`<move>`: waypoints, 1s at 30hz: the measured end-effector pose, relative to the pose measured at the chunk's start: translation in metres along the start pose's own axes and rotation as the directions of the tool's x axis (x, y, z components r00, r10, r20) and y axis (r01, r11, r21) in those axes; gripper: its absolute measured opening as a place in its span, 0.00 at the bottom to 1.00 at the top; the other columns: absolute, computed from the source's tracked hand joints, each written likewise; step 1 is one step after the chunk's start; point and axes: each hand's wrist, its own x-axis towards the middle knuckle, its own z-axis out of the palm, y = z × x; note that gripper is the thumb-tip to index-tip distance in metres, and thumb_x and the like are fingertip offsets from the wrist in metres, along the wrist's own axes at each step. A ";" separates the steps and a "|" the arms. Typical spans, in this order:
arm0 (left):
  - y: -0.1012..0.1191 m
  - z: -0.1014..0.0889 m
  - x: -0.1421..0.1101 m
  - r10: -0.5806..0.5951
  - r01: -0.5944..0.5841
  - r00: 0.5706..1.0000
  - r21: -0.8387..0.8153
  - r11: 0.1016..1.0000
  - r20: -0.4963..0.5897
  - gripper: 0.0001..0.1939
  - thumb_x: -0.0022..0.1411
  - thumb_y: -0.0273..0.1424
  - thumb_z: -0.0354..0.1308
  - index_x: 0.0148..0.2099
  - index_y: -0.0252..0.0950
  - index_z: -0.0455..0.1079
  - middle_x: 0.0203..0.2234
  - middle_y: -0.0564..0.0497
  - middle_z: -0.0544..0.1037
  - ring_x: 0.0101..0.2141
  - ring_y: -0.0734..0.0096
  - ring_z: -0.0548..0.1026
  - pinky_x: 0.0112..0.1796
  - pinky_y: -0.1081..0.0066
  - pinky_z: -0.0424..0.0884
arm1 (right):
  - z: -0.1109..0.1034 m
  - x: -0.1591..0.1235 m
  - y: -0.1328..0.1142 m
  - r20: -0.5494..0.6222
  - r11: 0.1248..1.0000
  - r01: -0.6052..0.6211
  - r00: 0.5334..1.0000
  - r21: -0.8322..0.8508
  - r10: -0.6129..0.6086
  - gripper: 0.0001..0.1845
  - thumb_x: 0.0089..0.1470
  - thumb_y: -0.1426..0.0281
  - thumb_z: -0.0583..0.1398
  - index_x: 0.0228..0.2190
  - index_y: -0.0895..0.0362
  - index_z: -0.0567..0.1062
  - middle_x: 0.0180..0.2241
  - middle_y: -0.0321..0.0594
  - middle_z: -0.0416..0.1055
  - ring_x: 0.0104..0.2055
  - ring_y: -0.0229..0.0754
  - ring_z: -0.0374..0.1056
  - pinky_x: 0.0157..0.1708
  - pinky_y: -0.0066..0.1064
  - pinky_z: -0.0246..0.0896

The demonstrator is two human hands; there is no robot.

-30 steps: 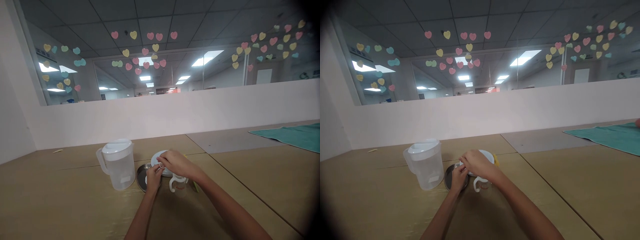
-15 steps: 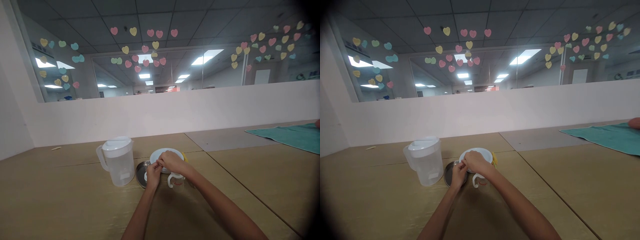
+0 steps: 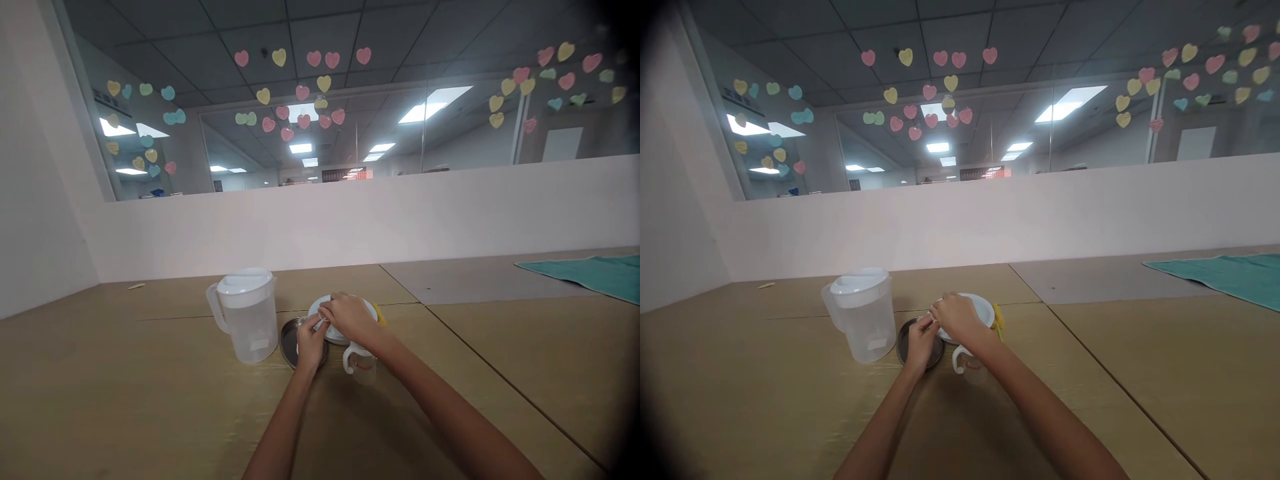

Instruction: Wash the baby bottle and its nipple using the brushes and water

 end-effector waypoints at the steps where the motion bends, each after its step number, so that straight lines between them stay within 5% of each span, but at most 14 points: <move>1: 0.000 -0.001 0.001 -0.010 0.010 1.000 0.016 1.000 -0.002 0.15 0.54 0.38 0.55 0.36 0.33 0.76 0.31 0.49 0.79 0.34 0.65 0.72 0.38 0.71 0.65 | 0.000 0.000 0.000 0.000 1.000 -0.010 1.000 0.009 0.010 0.20 0.62 0.64 0.45 0.33 0.55 0.74 0.33 0.43 0.70 0.36 0.40 0.66 0.29 0.26 0.52; 9: -0.004 -0.005 -0.004 0.140 -0.141 0.990 0.394 0.908 0.031 0.12 0.57 0.34 0.53 0.30 0.35 0.75 0.28 0.47 0.78 0.32 0.66 0.71 0.36 0.69 0.62 | 0.003 0.003 0.003 0.015 0.994 0.104 0.994 0.040 -0.105 0.19 0.61 0.68 0.47 0.28 0.57 0.74 0.31 0.42 0.72 0.34 0.38 0.66 0.31 0.26 0.50; 16: -0.012 0.000 -0.008 0.164 -0.187 0.982 0.547 0.816 0.091 0.11 0.59 0.31 0.52 0.29 0.36 0.73 0.26 0.49 0.76 0.32 0.67 0.70 0.34 0.71 0.61 | -0.004 0.000 0.004 0.056 0.997 0.017 0.998 0.072 -0.021 0.23 0.62 0.64 0.45 0.30 0.58 0.75 0.29 0.44 0.74 0.33 0.40 0.69 0.29 0.27 0.49; 30: -0.013 0.009 -0.011 0.166 -0.199 0.980 0.549 0.812 0.110 0.09 0.59 0.31 0.53 0.30 0.36 0.74 0.28 0.49 0.77 0.34 0.66 0.71 0.38 0.69 0.62 | -0.028 -0.004 0.006 -0.030 0.991 -0.097 0.995 0.097 0.100 0.23 0.63 0.64 0.44 0.29 0.58 0.74 0.29 0.43 0.74 0.30 0.38 0.68 0.28 0.27 0.48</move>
